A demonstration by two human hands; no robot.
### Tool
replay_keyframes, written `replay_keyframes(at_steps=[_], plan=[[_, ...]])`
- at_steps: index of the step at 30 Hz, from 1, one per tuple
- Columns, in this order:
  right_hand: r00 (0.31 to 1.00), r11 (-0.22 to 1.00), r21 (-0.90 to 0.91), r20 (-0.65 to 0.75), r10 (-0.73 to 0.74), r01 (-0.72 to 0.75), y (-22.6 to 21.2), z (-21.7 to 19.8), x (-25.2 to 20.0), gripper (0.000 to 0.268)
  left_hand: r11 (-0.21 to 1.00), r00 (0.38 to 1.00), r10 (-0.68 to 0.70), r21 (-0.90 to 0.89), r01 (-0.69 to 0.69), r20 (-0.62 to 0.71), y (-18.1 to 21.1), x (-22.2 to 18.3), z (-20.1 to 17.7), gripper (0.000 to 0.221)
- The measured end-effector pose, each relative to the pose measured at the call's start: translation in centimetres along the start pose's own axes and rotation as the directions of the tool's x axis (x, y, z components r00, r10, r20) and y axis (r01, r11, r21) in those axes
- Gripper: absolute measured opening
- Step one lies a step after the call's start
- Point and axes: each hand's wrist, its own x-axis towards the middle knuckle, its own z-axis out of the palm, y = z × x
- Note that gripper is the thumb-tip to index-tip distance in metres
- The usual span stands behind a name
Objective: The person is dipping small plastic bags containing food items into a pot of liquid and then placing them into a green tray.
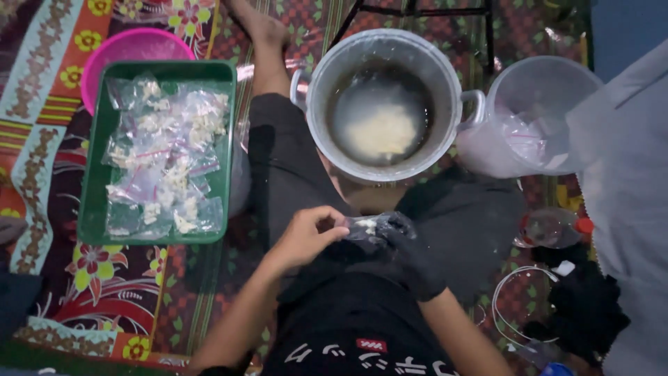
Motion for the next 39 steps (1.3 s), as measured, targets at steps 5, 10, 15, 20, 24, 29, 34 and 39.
replay_keyframes(at_steps=[5, 10, 15, 20, 24, 29, 34, 39], plan=[[0.995, 0.997, -0.005, -0.064, -0.071, 0.071, -1.3, 0.3, 1.2, 0.032, 0.952, 0.965, -0.189, -0.275, 0.135, -0.182, -2.5, 1.1, 1.6, 0.016], [0.642, 0.282, 0.851, 0.080, 0.763, -0.442, -3.2, 0.7, 2.0, 0.030, 0.945, 0.968, -0.198, -0.290, 0.148, -0.151, -2.6, 1.2, 2.9, 0.010], [0.691, 0.475, 0.659, 0.094, 0.717, -0.583, -0.5, 1.5, 0.9, 0.035, 0.951, 0.986, -0.146, -0.285, 0.119, -0.076, -3.0, 1.0, 4.1, 0.009], [0.675, 0.548, 0.446, 0.195, 0.712, -0.707, -1.9, 1.8, 1.2, 0.036, 0.994, 0.998, -0.057, -0.094, 0.055, -0.016, -3.6, 0.9, 5.6, 0.007], [0.692, 0.487, 0.606, 0.153, 0.705, -0.629, -0.9, 2.6, 1.1, 0.027, 0.988, 0.999, -0.045, -0.148, 0.044, -0.004, -3.0, 0.8, 6.0, 0.005], [0.606, 0.486, 0.456, 0.160, 0.780, -0.746, -2.0, 1.3, 1.2, 0.030, 0.923, 0.993, -0.062, -0.373, 0.096, 0.104, -1.5, 0.7, 5.3, 0.007], [0.713, 0.696, 0.163, 0.088, 0.696, -0.700, -7.3, -0.7, 2.8, 0.032, 0.999, 1.000, -0.027, -0.029, 0.027, -0.012, -3.2, 0.9, 5.7, 0.014], [0.838, 0.836, -0.189, 0.093, 0.538, -0.516, -7.1, -0.6, 2.7, 0.027, 0.927, 0.989, 0.083, 0.374, -0.031, -0.123, -2.0, 0.6, 6.3, 0.008]])
